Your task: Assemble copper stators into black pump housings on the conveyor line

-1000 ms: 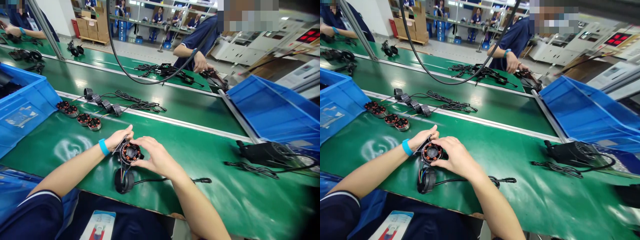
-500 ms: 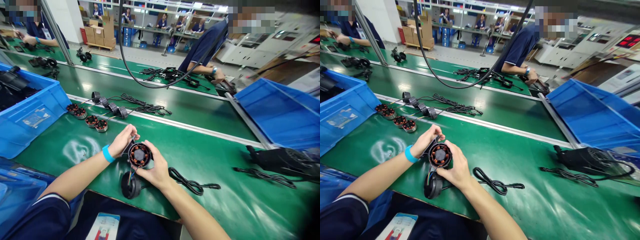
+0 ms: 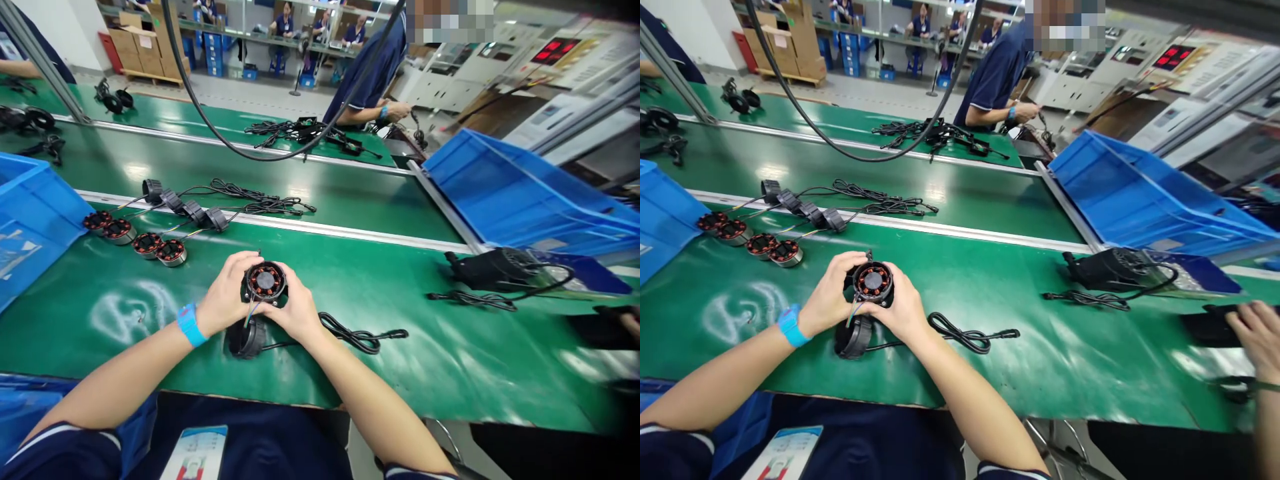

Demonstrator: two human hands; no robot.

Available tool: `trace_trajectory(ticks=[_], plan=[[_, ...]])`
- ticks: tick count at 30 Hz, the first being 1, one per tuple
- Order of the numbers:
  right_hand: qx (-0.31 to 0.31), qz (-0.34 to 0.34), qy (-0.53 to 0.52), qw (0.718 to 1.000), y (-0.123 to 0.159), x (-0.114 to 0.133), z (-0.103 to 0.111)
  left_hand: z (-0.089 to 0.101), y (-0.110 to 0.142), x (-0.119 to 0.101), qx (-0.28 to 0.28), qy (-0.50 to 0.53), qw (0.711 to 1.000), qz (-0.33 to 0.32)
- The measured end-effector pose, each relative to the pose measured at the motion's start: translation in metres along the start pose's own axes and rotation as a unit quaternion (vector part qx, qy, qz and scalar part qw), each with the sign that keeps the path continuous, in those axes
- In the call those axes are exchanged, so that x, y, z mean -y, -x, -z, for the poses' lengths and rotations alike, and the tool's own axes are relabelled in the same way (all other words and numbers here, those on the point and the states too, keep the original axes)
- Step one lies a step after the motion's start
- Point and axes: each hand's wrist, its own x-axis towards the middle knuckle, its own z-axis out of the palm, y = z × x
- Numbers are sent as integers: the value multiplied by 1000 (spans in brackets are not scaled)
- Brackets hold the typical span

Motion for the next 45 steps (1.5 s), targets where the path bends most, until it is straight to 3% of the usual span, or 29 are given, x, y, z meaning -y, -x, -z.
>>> trace_trajectory(ticks=[2,6,8,9,10,12,13,14,15,16,17,19,24,29,33,37,45], plan=[[1,14,9,1000,4,0,0,-8,2,-7,-55,-35,997,35],[-9,3,-14,1000,22,19,17,-14,6,-13,-102,-54,993,37],[-8,-34,-110,993,43,38,23,-11,5,-12,-129,-76,988,28],[37,-65,-196,978,55,47,22,-9,4,-11,-142,-92,986,16],[120,-103,-299,941,68,55,18,-6,2,-10,-153,-108,982,-3],[282,-198,-490,801,90,65,-2,-2,-2,-10,-176,-134,974,-50],[311,-245,-558,730,98,68,-15,1,-4,-10,-190,-145,968,-73],[298,-285,-609,678,103,69,-29,4,-6,-12,-205,-153,962,-93],[256,-311,-645,649,106,68,-41,7,-7,-14,-218,-160,956,-110],[204,-324,-668,638,106,67,-52,10,-9,-16,-232,-165,951,-123],[153,-324,-681,638,105,66,-60,13,-9,-18,-244,-165,946,-135],[57,-293,-685,665,103,63,-65,19,-9,-22,-263,-162,939,-148],[-148,-151,-587,781,92,68,-38,14,0,-25,-252,-137,952,-106],[-206,-53,-437,874,46,80,5,-6,13,-28,-149,-84,985,13],[-253,-39,-267,929,6,66,27,-11,16,-32,-84,-78,992,50],[-233,-44,-160,958,-16,33,34,-7,13,-28,-36,-64,996,51],[-27,35,-179,983,-37,4,56,-1,15,-20,-34,-30,999,-11]])
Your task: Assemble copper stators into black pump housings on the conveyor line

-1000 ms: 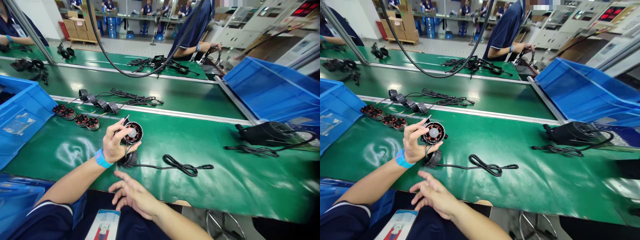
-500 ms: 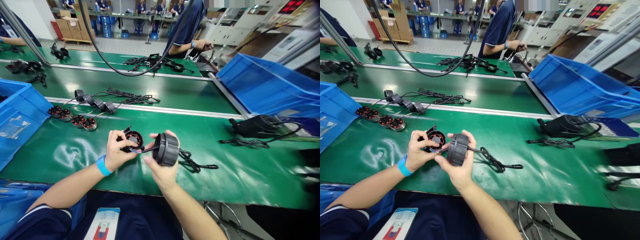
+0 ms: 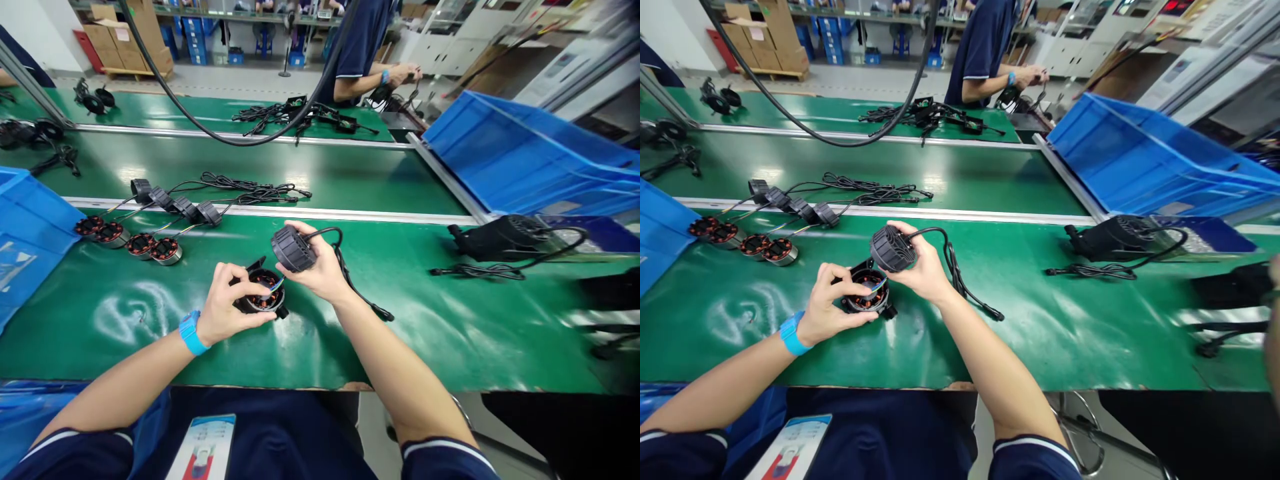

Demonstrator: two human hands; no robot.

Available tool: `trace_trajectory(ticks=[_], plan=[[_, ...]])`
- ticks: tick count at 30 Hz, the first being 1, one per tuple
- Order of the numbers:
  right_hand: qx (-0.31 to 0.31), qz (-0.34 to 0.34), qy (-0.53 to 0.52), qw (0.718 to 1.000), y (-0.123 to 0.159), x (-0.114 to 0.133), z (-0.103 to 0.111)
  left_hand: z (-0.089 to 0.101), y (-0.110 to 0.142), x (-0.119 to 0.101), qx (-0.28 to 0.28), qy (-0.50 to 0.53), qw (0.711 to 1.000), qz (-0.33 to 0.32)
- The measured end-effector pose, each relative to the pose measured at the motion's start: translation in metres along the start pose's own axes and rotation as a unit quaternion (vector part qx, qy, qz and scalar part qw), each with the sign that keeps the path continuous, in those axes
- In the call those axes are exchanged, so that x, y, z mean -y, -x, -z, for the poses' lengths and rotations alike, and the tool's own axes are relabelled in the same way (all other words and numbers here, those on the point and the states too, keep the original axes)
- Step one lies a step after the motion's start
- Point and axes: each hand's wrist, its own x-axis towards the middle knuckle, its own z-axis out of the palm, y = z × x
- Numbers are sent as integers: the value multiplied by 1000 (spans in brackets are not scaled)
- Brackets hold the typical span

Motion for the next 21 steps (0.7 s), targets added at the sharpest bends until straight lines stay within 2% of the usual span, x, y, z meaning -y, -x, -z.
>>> trace_trajectory(ticks=[2,6,11,13,15,18,21], plan=[[58,6,-9,998,-4,-4,5,1,0,1,13,16,1000,-21],[179,33,-33,983,-8,-10,8,7,-5,6,79,61,994,-48],[246,36,-74,966,-5,-4,4,21,-16,18,132,43,985,-99],[241,39,-46,969,0,0,2,29,-19,22,135,-3,980,-148],[207,41,20,977,7,3,-1,38,-19,23,134,-62,970,-191],[148,34,110,982,16,7,-5,49,-16,18,152,-143,956,-206],[147,16,142,979,19,12,-5,52,-13,11,195,-162,945,-207]])
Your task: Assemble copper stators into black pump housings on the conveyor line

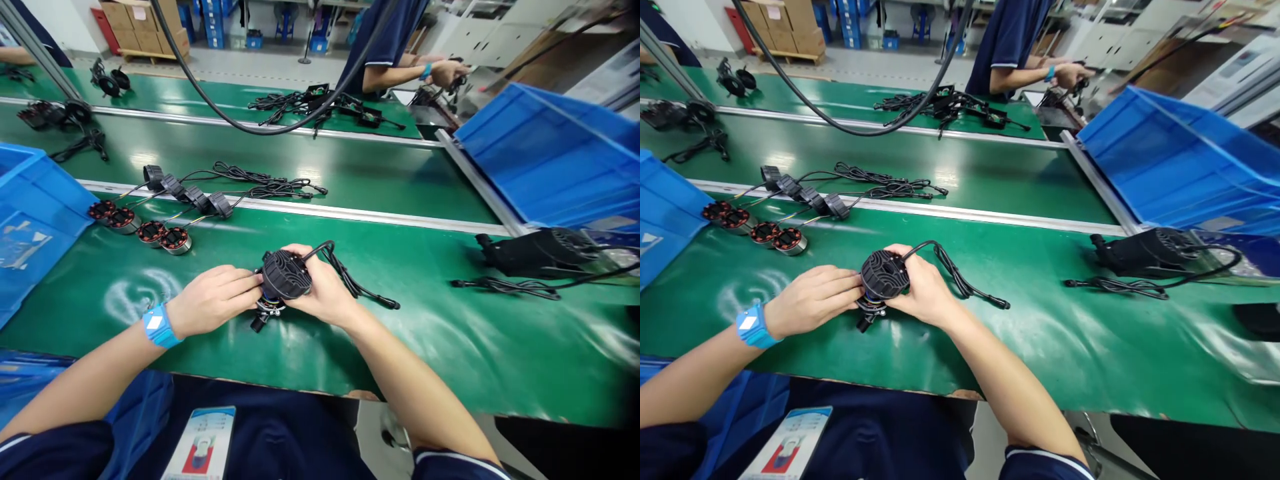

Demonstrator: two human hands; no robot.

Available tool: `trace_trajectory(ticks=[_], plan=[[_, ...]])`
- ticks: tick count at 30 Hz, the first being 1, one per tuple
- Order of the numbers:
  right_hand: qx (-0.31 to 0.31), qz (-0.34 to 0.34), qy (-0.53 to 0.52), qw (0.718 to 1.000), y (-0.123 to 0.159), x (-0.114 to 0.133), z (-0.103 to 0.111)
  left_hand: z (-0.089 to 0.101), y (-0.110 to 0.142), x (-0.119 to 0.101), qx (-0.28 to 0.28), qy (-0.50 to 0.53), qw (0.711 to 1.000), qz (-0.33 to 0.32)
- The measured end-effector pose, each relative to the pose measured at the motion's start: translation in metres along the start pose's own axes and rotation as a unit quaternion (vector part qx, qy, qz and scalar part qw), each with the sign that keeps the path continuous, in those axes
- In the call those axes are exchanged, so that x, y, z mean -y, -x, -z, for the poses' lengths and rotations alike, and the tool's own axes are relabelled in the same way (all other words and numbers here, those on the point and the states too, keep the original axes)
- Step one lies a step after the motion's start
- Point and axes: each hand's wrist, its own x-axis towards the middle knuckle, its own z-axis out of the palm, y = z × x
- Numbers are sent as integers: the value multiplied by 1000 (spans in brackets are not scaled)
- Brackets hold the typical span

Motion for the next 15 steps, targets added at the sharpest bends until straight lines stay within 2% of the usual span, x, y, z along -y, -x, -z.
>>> trace_trajectory(ticks=[4,10,12,15], plan=[[63,9,-8,998,-1,2,10,-1,-3,0,31,11,999,-17],[113,73,-10,991,-11,-3,14,3,1,19,44,69,996,-19],[112,69,-6,991,-15,-1,12,9,1,23,-2,64,998,-11],[97,81,16,992,-19,5,9,18,-12,16,-156,26,985,76]])
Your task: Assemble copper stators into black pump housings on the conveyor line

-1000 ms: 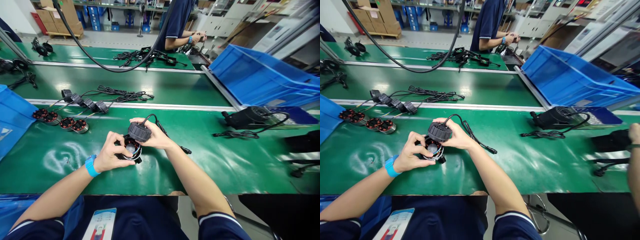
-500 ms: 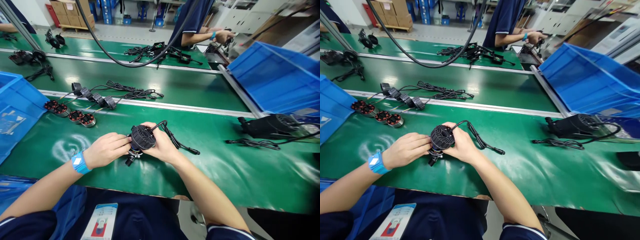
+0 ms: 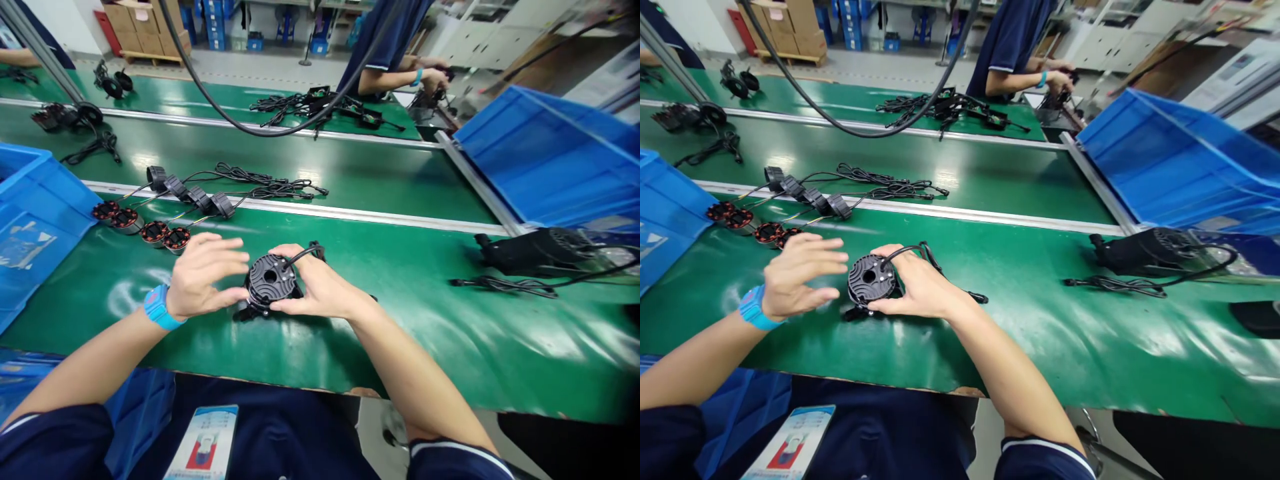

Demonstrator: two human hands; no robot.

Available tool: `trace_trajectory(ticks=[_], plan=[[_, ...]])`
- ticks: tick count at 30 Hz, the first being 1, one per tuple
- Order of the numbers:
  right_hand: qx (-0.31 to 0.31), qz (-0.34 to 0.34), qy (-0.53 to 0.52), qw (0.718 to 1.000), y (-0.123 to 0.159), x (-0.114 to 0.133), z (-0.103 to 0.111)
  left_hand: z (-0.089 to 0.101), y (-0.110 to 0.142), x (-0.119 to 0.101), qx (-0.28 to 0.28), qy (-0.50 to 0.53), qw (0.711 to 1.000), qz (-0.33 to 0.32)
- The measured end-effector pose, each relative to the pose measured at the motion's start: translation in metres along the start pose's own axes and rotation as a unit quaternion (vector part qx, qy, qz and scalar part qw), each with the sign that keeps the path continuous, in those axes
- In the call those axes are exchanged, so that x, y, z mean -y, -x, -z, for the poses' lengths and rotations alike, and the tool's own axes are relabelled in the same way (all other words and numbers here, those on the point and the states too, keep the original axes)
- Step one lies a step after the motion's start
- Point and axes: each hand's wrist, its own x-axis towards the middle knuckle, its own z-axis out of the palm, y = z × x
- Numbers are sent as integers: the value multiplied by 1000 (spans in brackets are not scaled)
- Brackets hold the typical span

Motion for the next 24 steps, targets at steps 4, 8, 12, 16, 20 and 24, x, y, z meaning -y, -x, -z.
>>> trace_trajectory(ticks=[4,8,12,16,20,24], plan=[[-15,3,31,999,2,2,-4,-14,-26,-28,43,-49,996,67],[-2,-18,33,999,13,-4,-12,-36,-31,-44,155,-26,986,54],[-54,-36,11,998,22,-7,-25,-31,-27,-42,210,-39,974,79],[-83,-43,-5,996,23,-4,-35,-12,-35,-37,281,-94,955,22],[-95,-45,-3,994,24,-3,-40,-8,-47,-35,328,-105,939,-22],[-135,-36,18,990,32,-8,-49,-15,-53,-30,345,-71,935,-25]])
